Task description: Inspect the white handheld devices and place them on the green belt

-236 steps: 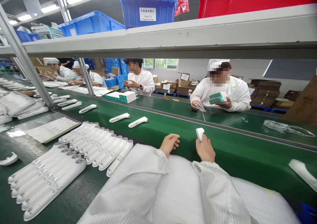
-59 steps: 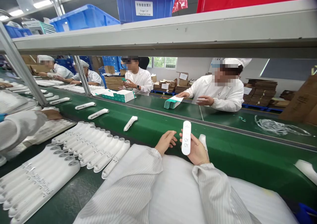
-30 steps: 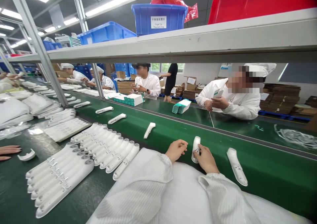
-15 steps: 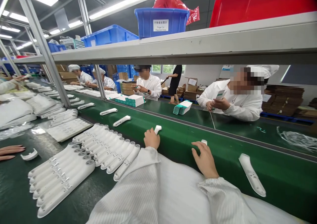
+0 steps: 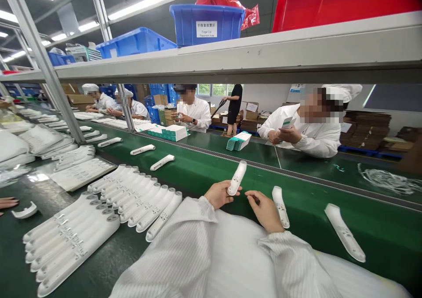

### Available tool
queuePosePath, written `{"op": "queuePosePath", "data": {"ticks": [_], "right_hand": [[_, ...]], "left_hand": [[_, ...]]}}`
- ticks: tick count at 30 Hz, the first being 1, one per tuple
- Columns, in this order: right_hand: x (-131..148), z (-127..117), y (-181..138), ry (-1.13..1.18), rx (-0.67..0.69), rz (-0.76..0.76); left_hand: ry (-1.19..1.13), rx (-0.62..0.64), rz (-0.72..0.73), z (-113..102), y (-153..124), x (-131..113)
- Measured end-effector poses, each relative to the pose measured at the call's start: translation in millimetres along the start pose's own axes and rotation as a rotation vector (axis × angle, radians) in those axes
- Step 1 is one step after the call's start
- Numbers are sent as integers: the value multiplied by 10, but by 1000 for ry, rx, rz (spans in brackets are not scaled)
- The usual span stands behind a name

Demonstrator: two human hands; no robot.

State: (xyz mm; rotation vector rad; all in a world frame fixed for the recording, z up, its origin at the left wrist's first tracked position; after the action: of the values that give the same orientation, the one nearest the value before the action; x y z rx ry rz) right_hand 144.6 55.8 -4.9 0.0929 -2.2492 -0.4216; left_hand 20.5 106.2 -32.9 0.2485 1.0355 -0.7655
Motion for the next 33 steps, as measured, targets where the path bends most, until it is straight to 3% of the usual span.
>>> {"op": "queuePosePath", "data": {"ticks": [4, 9, 13, 19, 22, 25, 29, 33], "right_hand": [[-2, -47, 4, 101, -24, 28], [-98, -89, 2, 215, -47, 110], [-199, -88, 14, 340, -74, 137], [-369, -97, -22, 758, -200, 273], [-328, -77, -29, 946, -208, 266], [-273, 34, -22, 1139, -114, 288], [-190, 177, -54, 1404, 22, 380], [-139, 121, -91, 1483, 11, 407]], "left_hand": [[13, 160, 13, 280, -28, 65], [5, 304, 39, 460, -59, 87], [15, 353, 45, 523, -78, 94], [110, 393, 70, 602, -106, 79], [298, 330, 121, 583, -53, 96], [519, 246, 215, 581, 5, 77], [520, 127, 258, 508, 49, 33], [528, -51, 174, 269, 71, 39]]}}
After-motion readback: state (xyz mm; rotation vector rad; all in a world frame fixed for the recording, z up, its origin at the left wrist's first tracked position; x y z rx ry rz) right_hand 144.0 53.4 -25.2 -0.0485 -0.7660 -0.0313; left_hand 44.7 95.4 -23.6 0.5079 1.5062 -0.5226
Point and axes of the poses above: each hand's wrist, its own y-axis towards the middle knuckle, its own z-axis out of the palm, x = y × z, the point moved 10 cm from there along y, towards the middle knuckle, and after that the axes turned 6 degrees about x, right-handed, at the moved point
